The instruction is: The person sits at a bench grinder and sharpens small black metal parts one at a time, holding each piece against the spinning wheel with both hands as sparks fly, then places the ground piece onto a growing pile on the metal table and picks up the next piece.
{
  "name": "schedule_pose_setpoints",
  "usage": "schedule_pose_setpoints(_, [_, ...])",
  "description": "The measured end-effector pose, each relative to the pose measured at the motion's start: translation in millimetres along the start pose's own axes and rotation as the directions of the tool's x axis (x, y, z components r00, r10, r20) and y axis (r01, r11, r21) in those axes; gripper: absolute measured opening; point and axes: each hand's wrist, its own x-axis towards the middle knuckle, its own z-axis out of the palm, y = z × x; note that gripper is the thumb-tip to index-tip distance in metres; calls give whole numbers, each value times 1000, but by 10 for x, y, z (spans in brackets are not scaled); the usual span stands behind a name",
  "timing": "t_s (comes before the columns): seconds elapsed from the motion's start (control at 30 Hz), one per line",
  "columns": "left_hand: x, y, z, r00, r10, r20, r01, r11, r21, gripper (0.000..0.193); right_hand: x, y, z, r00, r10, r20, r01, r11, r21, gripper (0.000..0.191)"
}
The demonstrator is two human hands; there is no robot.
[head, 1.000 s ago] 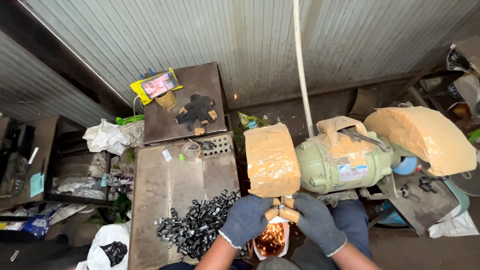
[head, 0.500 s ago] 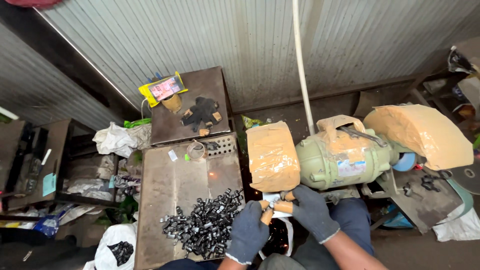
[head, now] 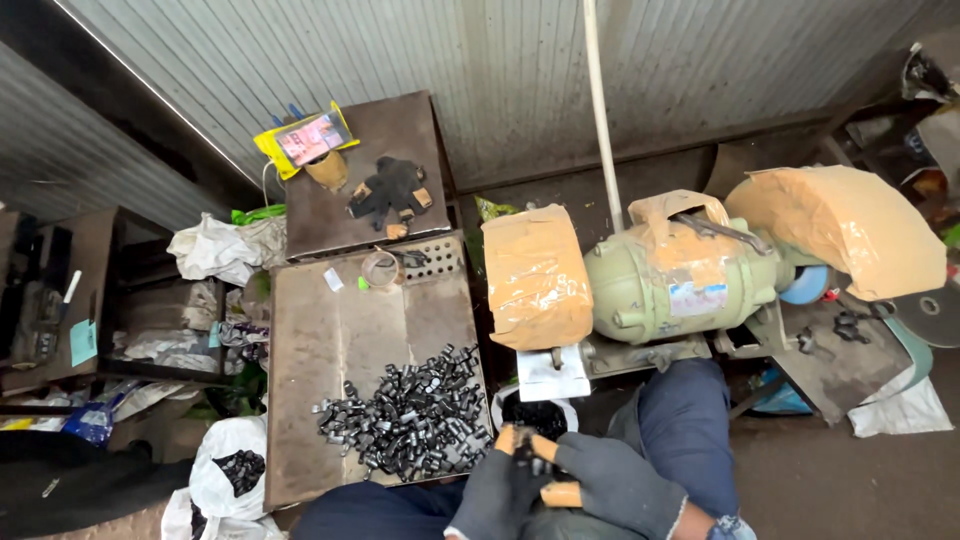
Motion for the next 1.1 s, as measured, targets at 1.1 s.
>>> schedule_pose_setpoints(1.1, [632, 1456, 48, 680, 562, 471, -682, 249, 687, 22, 666, 396, -498, 890, 256, -378, -242, 967, 85, 37])
